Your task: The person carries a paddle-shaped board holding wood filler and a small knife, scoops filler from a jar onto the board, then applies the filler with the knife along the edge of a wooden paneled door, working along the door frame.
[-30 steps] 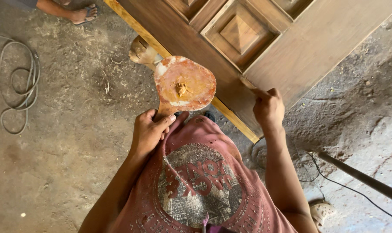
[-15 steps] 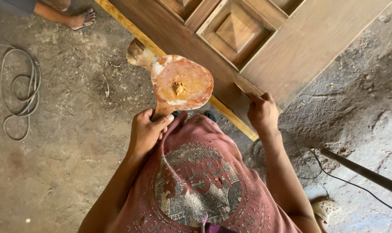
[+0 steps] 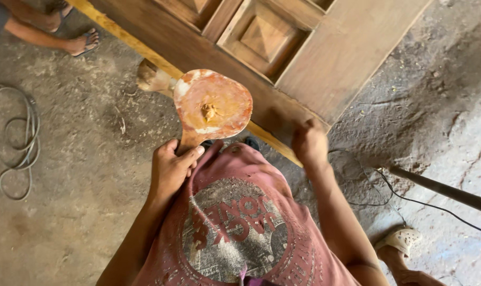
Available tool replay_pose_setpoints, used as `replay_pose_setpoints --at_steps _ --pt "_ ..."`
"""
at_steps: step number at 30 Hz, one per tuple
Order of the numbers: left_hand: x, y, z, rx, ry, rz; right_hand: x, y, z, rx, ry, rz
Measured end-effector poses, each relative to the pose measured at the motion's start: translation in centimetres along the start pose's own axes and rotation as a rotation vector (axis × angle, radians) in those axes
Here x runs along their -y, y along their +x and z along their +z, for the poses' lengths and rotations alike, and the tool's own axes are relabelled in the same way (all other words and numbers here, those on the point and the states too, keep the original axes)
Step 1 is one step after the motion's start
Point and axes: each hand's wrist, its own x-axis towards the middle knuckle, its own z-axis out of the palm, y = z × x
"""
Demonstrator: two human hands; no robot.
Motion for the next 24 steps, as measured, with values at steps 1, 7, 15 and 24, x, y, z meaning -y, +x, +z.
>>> replay_pose_setpoints --at_steps 1,7,15,24 --pt "0.0 0.1 0.1 -0.002 0.008 -0.002 0.0 -0.7 0.1 0.12 -0.024 -0.047" --pt "0.3 0.5 0.5 0.027 0.052 -0.03 -3.7 -4.1 -0.5 -0.362 0.349 0.116" --pt "0.3 0.7 0.9 0.041 0.104 0.038 -8.4 -4.7 1.6 -0.513 0.674 0.368" --pt "-1.4 1.1 1.1 0.102 0.078 -0.026 -9.6 -6.2 4.3 -0.538 0.683 0.148"
